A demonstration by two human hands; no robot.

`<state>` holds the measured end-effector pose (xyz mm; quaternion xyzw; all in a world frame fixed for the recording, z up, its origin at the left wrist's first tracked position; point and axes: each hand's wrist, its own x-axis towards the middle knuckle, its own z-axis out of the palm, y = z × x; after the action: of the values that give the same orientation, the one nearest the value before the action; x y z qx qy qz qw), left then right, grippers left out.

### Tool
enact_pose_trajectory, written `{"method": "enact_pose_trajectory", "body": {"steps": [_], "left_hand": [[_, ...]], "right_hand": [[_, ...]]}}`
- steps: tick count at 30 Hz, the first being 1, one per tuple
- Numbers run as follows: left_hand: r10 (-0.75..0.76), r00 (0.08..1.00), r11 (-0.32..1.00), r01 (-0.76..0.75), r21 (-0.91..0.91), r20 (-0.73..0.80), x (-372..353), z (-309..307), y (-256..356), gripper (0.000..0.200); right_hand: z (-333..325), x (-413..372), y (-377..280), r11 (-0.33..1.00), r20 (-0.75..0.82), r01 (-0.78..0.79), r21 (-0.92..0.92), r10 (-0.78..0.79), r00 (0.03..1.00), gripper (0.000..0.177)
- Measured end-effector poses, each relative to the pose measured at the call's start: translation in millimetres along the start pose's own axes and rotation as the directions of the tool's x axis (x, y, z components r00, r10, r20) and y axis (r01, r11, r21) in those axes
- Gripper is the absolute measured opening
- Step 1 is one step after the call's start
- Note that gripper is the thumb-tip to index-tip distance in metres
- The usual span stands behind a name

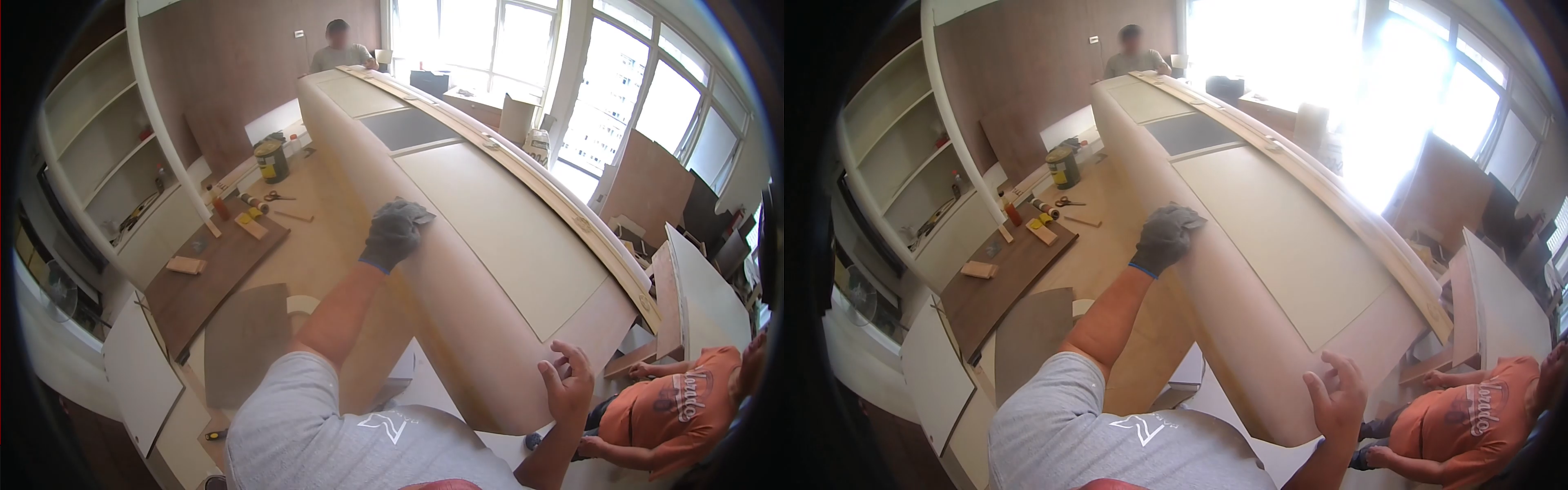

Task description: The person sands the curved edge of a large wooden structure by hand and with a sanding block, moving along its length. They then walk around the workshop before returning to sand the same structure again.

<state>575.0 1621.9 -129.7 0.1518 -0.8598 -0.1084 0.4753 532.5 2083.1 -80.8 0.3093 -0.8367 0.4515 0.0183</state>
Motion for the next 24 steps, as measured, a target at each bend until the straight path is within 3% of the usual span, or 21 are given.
{"method": "enact_pose_trajectory", "body": {"steps": [8,11,14,17,24], "left_hand": [[-0.029,0.999,1.000,0.029,0.005,0.016,0,-1,3,0.025],[0.047,0.999,0.999,-0.047,0.000,-0.004,-2,16,-16,0.026],[-0.026,1.000,0.999,0.026,0.018,-0.014,-1,10,-4,0.029],[0.035,0.999,0.998,-0.035,0.057,-0.009,-3,25,-22,0.032],[-0.024,1.000,0.999,0.023,0.043,0.005,1,12,-3,0.033]], "right_hand": [[-1,1,2,1.000,0.008,0.012,-0.010,-0.012,1.000,0.042],[-1,4,3,1.000,0.011,0.014,0.001,-0.014,1.000,0.043],[-3,6,3,1.000,0.015,0.011,0.005,-0.011,1.000,0.043],[-4,9,4,1.000,0.023,0.011,0.008,-0.011,1.000,0.043],[-7,10,4,1.000,0.033,0.016,0.024,-0.017,0.999,0.044]]}}
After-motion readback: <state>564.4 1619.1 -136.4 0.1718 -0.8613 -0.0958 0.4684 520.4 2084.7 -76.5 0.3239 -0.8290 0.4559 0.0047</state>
